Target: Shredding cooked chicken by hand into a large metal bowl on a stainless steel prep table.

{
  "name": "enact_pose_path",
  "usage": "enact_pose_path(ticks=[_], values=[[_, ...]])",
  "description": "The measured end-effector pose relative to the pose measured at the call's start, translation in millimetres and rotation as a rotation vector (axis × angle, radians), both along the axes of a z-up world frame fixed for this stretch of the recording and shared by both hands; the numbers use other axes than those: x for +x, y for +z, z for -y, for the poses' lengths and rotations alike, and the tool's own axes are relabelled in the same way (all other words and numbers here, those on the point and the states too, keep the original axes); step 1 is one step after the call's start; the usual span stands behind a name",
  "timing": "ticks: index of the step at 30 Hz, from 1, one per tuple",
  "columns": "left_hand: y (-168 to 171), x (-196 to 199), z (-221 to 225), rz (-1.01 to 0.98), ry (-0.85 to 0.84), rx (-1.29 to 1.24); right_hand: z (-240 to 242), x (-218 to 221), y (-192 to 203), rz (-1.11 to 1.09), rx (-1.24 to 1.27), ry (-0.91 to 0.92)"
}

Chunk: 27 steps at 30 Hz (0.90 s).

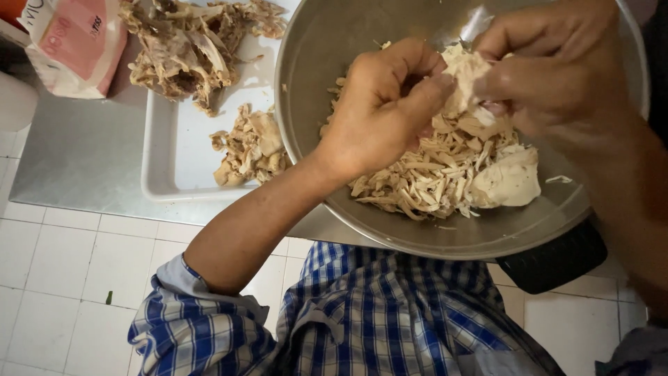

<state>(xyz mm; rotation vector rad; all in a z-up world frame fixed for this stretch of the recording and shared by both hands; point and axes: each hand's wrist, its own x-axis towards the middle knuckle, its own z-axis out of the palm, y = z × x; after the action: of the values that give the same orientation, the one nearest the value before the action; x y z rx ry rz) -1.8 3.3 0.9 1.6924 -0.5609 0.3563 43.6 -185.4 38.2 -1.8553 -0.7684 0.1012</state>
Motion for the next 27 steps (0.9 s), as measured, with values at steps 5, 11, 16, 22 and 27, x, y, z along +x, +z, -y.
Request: enact_pose_path(ticks=[5,11,16,22,27], values=[[-6.6,6.4,-9.8,-0.047,0.049,-0.038,26.6,34.3,-37.6,-0.164,0.234,-0.093],[-4.3,5.8,-5.3,-0.088,-0.113,-0.19,10.1,13.8,-10.3,0.001,0.057,0.007],[4.0,-1.2,0.7,-0.047,-0.06,-0.034,2.1,12.1,-10.0,0.125,-0.051,0.054],[1.3,-0.8,7.5,0.127,0.157,0.168,-1.6,9.4,-11.9,0.179,0.003,0.107],[4.2,-3.4,9.0,0.123,0.096,0.142,1.0,4.3,-6.5,0.163,-0.004,0.072]])
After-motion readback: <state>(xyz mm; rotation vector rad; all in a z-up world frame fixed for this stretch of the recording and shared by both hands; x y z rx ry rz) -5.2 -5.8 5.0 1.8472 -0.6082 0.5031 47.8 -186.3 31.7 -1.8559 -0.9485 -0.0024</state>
